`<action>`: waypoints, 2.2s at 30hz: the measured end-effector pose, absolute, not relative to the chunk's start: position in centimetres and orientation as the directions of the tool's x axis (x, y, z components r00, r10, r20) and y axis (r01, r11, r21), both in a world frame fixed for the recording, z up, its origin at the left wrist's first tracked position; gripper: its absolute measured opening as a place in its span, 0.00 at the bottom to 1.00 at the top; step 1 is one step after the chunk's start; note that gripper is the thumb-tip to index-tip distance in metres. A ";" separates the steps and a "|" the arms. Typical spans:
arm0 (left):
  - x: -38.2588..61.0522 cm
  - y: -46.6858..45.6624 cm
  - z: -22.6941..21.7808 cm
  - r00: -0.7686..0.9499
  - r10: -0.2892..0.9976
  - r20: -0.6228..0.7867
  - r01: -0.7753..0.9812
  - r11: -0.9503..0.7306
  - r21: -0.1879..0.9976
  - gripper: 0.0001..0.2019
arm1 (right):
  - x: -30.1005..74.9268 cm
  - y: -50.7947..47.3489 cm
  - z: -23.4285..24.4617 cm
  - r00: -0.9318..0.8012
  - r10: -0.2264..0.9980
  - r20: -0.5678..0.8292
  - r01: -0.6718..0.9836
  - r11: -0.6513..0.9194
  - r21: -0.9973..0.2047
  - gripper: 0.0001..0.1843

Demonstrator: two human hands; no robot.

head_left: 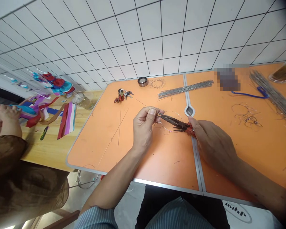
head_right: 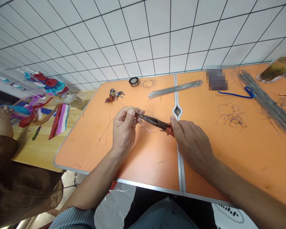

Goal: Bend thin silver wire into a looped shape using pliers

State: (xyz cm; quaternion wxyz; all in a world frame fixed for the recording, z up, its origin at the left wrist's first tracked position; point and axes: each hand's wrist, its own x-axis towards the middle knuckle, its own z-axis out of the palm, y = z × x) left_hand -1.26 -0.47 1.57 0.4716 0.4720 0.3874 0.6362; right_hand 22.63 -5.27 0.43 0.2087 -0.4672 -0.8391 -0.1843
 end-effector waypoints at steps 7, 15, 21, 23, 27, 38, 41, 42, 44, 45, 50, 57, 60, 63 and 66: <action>-1.2 -0.6 1.6 -0.110 0.961 0.253 -0.279 -0.274 0.920 0.11 | 22.7 -5.2 0.3 -0.495 0.647 0.580 0.851 0.496 0.172 0.22; -1.1 -0.6 1.6 -0.128 0.958 0.257 -0.233 -0.281 0.931 0.13 | 22.5 -5.1 0.0 -0.499 0.647 0.577 0.852 0.490 0.188 0.22; -1.2 -0.6 1.6 -0.125 0.958 0.257 -0.243 -0.280 0.929 0.12 | 22.6 -5.2 -0.1 -0.499 0.651 0.572 0.848 0.504 0.167 0.22; -1.1 -0.7 1.6 -0.124 0.957 0.261 -0.249 -0.285 0.926 0.12 | 22.7 -5.2 -0.1 -0.500 0.652 0.571 0.848 0.503 0.168 0.22; -1.1 -0.7 1.5 -0.135 0.959 0.249 -0.238 -0.276 0.931 0.13 | 22.8 -5.3 -0.1 -0.497 0.648 0.577 0.851 0.496 0.176 0.22; -1.1 -0.9 1.6 -0.149 0.962 0.228 -0.233 -0.258 0.938 0.13 | 22.3 -5.0 -0.2 -0.493 0.625 0.606 0.851 0.493 0.184 0.23; -1.1 -0.9 1.6 -0.148 0.962 0.231 -0.231 -0.261 0.937 0.13 | 22.4 -5.0 -0.2 -0.500 0.622 0.603 0.846 0.498 0.189 0.23; -1.1 -0.9 1.6 -0.147 0.961 0.233 -0.232 -0.263 0.936 0.13 | 22.4 -5.0 -0.2 -0.501 0.624 0.599 0.846 0.498 0.189 0.23; -1.1 -0.9 1.6 -0.147 0.960 0.238 -0.230 -0.267 0.936 0.13 | 22.5 -5.0 -0.1 -0.501 0.629 0.594 0.847 0.498 0.188 0.22; -1.1 -0.9 1.6 -0.148 0.960 0.239 -0.230 -0.268 0.936 0.13 | 22.5 -5.0 -0.1 -0.501 0.631 0.592 0.847 0.497 0.187 0.22; -1.1 -1.0 1.7 -0.151 0.962 0.229 -0.225 -0.259 0.939 0.13 | 22.4 -5.0 -0.1 -0.500 0.627 0.598 0.846 0.501 0.182 0.20; -1.1 -0.9 1.6 -0.162 0.960 0.228 -0.207 -0.259 0.943 0.13 | 22.4 -5.0 -0.3 -0.490 0.655 0.576 0.846 0.516 0.134 0.21; -1.2 -0.8 1.6 -0.166 0.959 0.230 -0.198 -0.261 0.945 0.13 | 22.4 -4.9 -0.4 -0.495 0.646 0.581 0.841 0.523 0.135 0.20; -1.2 -0.8 1.5 -0.165 0.960 0.227 -0.192 -0.257 0.947 0.13 | 22.3 -4.9 -0.4 -0.496 0.638 0.589 0.836 0.534 0.126 0.19; -1.2 -0.8 1.5 -0.170 0.960 0.223 -0.186 -0.254 0.949 0.14 | 22.3 -5.0 -0.4 -0.499 0.639 0.586 0.832 0.541 0.118 0.18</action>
